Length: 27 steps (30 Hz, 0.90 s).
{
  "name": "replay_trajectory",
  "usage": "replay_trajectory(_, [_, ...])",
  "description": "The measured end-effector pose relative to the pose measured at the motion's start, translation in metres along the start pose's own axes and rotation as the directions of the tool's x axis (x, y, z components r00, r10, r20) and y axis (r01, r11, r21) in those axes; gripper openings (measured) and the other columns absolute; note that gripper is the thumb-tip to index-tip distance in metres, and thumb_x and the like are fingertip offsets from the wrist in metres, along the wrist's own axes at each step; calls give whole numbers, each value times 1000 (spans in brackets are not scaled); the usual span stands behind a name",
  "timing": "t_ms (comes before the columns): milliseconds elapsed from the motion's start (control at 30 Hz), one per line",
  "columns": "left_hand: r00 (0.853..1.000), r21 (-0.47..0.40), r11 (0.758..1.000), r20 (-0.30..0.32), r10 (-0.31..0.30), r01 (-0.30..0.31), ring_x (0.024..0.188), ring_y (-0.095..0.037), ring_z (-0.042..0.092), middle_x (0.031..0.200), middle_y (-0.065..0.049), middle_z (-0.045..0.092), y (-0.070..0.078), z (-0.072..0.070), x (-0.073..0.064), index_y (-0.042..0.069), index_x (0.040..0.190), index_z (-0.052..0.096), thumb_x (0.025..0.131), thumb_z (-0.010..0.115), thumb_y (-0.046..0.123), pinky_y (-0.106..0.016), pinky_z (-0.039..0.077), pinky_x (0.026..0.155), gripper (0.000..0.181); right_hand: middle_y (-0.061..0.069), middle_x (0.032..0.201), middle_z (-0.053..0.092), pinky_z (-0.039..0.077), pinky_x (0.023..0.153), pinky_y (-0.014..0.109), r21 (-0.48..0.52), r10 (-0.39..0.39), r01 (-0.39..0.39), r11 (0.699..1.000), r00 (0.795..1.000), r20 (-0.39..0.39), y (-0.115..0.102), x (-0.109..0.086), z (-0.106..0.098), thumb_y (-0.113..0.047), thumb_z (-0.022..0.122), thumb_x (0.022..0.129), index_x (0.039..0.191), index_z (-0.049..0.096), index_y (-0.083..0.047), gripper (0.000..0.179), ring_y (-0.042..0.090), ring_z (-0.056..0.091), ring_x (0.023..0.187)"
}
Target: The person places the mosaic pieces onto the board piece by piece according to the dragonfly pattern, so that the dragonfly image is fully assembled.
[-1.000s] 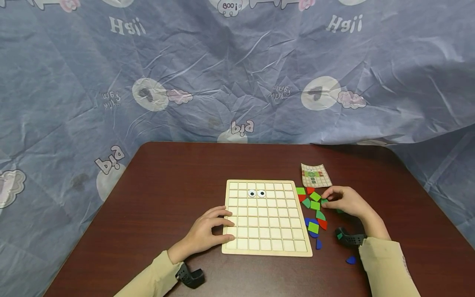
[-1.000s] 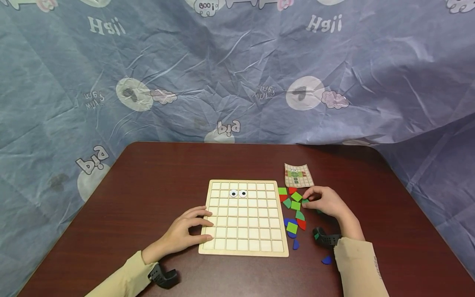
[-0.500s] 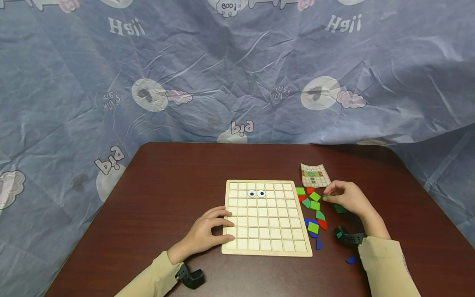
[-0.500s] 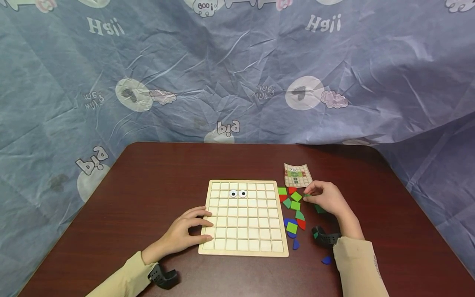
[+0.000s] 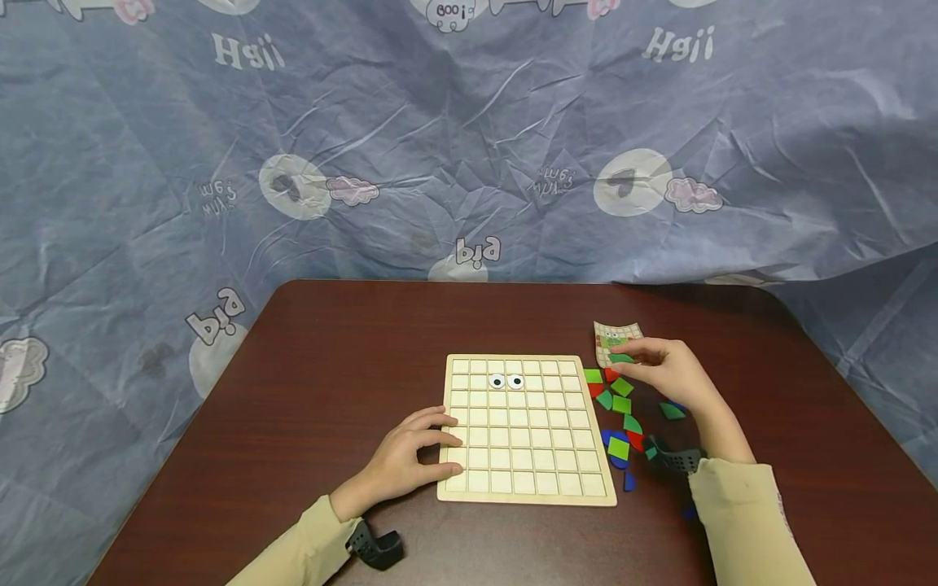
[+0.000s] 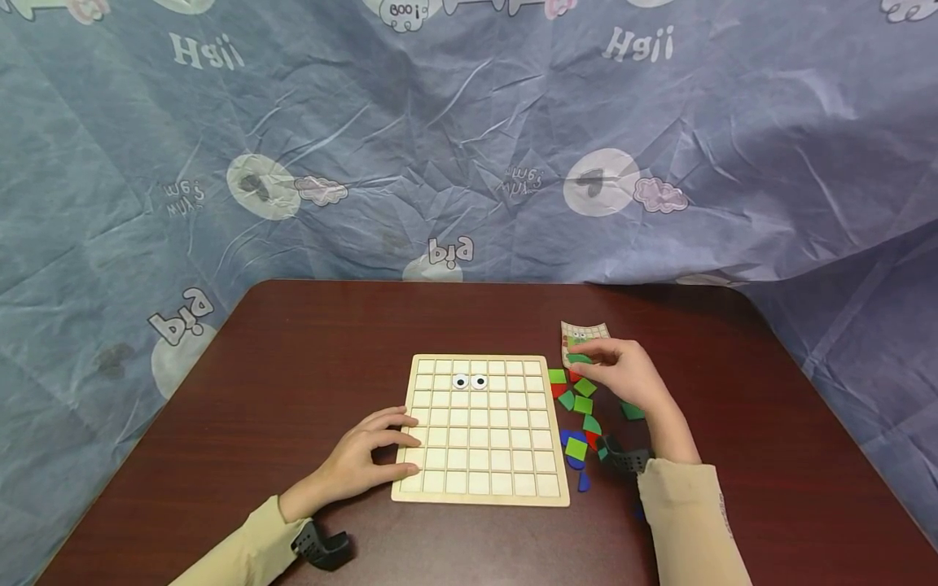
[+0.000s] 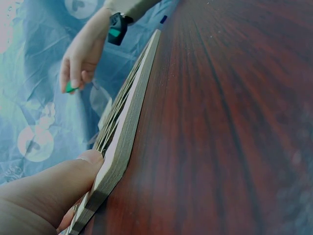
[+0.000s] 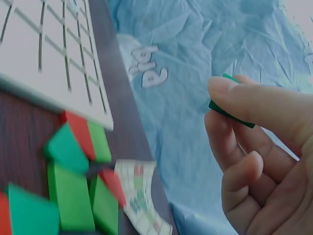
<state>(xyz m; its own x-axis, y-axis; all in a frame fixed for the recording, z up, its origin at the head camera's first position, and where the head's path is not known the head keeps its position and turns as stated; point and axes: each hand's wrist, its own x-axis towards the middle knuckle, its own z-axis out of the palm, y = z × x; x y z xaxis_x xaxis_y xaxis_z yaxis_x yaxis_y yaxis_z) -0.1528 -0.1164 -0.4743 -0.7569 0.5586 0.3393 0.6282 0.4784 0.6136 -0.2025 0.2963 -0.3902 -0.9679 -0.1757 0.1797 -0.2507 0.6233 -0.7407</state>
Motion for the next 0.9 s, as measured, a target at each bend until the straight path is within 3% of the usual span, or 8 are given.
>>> replay_trajectory(233, [1000, 4, 1000, -1, 5, -5, 131, -19, 38, 126, 3, 56, 0, 0, 0, 23, 105, 71, 81, 72, 42, -46, 41, 100, 31, 10, 117, 61, 50, 58, 25, 36, -75, 72, 997, 994, 83, -17, 14, 14, -23, 66, 90, 120, 66, -9, 34, 14, 59, 78])
replay_trajectory(333, [1000, 4, 1000, 0, 4, -4, 131, -19, 38, 126, 3, 56, 0, 0, 0, 23, 104, 71, 81, 72, 42, -46, 41, 100, 31, 11, 111, 64, 52, 61, 26, 80, -60, 52, 995, 992, 107, -28, 20, 24, -23, 67, 89, 118, 65, -6, 34, 15, 62, 78])
replay_trajectory(433, [1000, 6, 1000, 0, 5, -5, 131, -19, 38, 126, 4, 56, 0, 0, 0, 23, 104, 71, 81, 72, 43, -46, 41, 100, 31, 11, 103, 66, 56, 73, 35, 144, -30, 13, 989, 992, 121, -37, 26, 36, -22, 71, 86, 111, 68, -4, 32, 20, 65, 88])
replay_trajectory(633, [1000, 17, 1000, -6, 18, -18, 131, -20, 39, 125, 4, 56, -1, 1, 0, 23, 104, 72, 80, 72, 43, -45, 42, 99, 31, 10, 102, 68, 52, 79, 53, 257, -31, -16, 966, 984, 176, -52, 34, 59, -23, 73, 83, 107, 70, -3, 31, 37, 64, 90])
replay_trajectory(900, [1000, 17, 1000, 6, 12, -12, 131, -19, 38, 126, 4, 56, -2, 0, 0, 23, 105, 71, 81, 70, 46, -42, 41, 101, 33, 14, 107, 67, 52, 82, 51, 297, -68, -12, 955, 964, 258, -57, 42, 85, -19, 68, 88, 111, 68, 0, 30, 40, 63, 92])
